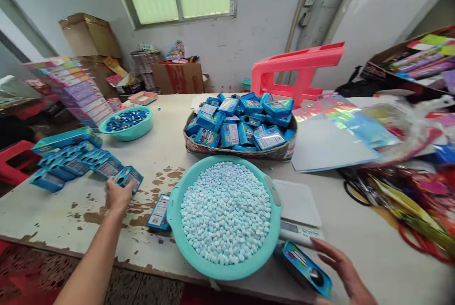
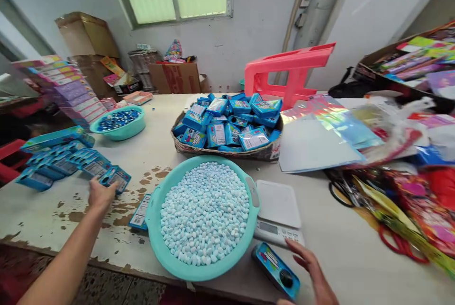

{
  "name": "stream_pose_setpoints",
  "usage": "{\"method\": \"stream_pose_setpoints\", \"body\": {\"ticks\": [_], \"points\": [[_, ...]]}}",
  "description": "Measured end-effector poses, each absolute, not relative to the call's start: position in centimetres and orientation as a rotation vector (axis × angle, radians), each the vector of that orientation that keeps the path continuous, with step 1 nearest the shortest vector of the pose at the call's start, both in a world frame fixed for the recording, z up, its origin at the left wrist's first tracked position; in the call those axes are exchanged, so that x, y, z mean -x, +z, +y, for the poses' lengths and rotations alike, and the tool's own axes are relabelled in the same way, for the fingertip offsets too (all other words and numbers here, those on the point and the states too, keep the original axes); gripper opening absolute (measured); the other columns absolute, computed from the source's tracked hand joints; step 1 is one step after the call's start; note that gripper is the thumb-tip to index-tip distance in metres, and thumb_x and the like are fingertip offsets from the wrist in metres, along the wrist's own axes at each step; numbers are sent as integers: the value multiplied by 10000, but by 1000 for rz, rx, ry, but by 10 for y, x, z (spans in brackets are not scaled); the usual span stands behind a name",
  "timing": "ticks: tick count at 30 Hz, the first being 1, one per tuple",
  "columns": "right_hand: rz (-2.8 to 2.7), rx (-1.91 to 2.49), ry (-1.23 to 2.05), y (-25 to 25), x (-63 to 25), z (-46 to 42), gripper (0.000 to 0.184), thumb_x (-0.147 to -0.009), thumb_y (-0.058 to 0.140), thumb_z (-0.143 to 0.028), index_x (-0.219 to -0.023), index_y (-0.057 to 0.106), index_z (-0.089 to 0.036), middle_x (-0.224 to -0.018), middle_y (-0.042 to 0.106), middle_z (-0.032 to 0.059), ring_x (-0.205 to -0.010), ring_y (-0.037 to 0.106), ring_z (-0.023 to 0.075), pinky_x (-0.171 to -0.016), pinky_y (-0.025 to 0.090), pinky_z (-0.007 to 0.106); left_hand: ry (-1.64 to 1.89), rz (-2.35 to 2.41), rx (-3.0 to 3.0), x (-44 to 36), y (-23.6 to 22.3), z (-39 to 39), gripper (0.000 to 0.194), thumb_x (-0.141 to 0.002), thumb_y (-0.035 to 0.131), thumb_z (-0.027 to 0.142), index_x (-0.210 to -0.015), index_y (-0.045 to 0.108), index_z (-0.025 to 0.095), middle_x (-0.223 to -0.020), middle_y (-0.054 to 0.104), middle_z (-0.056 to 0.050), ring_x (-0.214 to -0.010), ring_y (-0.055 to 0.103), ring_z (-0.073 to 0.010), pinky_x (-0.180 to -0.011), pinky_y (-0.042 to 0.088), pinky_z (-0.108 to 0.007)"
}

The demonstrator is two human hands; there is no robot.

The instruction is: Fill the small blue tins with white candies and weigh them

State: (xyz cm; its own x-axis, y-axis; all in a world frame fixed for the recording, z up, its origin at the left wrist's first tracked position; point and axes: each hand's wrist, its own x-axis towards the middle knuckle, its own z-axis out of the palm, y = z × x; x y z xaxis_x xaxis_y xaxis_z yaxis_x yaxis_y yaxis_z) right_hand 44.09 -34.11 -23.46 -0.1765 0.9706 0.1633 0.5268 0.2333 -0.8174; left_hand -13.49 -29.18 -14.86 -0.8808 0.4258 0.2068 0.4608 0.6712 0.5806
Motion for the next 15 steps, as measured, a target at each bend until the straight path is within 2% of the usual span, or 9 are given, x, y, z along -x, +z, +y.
{"method": "stream_pose_setpoints", "body": {"ticks": [1,3,5,6,8,10,13,15], "points": [[-1767,1450,815,-235,-432,-350,689,-666,708,-487,-1274,479,-256,-1252,581,111,-1055,613,328,-819,553,397,-993,-2771,790,125,-147,-288,657,-736,633,367,-1265,347,105,-1270,495,-207,-1199,442,-392,-932,392,-476],[-1657,1576,827,-232,-415,-359,518,-706,688,-457,-1151,545,-231,-1138,641,89,-1019,628,289,-845,537,360,-1018,-2645,947,90,-146,-280,662,-781,588,400,-1328,313,150,-1361,434,-165,-1262,395,-330,-1011,351,-450],[-1579,1616,882,-224,-406,-359,404,-731,672,-455,-1049,593,-219,-1048,675,64,-972,641,258,-840,531,320,-1024,-2549,1331,41,-149,-276,515,-847,490,454,-1297,400,222,-1310,514,-78,-1175,497,-233,-994,396,-356],[-1549,1606,916,-219,-406,-358,391,-723,683,-456,-1023,609,-216,-1026,681,56,-954,644,250,-830,531,302,-961,-2499,1688,15,-152,-276,469,-875,428,472,-1268,453,216,-1282,545,-80,-1140,526,-229,-991,402,-363],[-1465,1550,965,-206,-410,-353,419,-670,736,-442,-1006,631,-215,-1003,685,47,-925,644,245,-809,533,278,-568,-2385,2195,-34,-157,-279,523,-880,390,524,-1288,477,209,-1295,548,-101,-1211,471,-280,-1089,259,-474],[-1319,1495,1001,-188,-418,-345,456,-596,796,-404,-982,643,-215,-955,687,40,-856,649,237,-746,547,261,-240,-2392,2280,-68,-158,-281,608,-867,369,582,-1320,469,189,-1356,489,-144,-1276,382,-352,-1083,204,-546],[-913,1373,1132,-158,-421,-329,539,-548,821,-384,-1031,630,-241,-968,684,45,-779,654,242,-637,560,288,-60,-2503,2230,-89,-153,-281,639,-850,326,630,-1278,516,195,-1358,452,-182,-1263,353,-419,-1004,280,-581],[-617,1231,1313,-140,-416,-317,564,-611,754,-457,-1121,612,-261,-1099,665,85,-863,656,299,-664,566,384,-104,-2582,2243,-93,-148,-280,641,-827,349,647,-1225,550,187,-1287,485,-197,-1205,405,-422,-962,325,-570]]}}
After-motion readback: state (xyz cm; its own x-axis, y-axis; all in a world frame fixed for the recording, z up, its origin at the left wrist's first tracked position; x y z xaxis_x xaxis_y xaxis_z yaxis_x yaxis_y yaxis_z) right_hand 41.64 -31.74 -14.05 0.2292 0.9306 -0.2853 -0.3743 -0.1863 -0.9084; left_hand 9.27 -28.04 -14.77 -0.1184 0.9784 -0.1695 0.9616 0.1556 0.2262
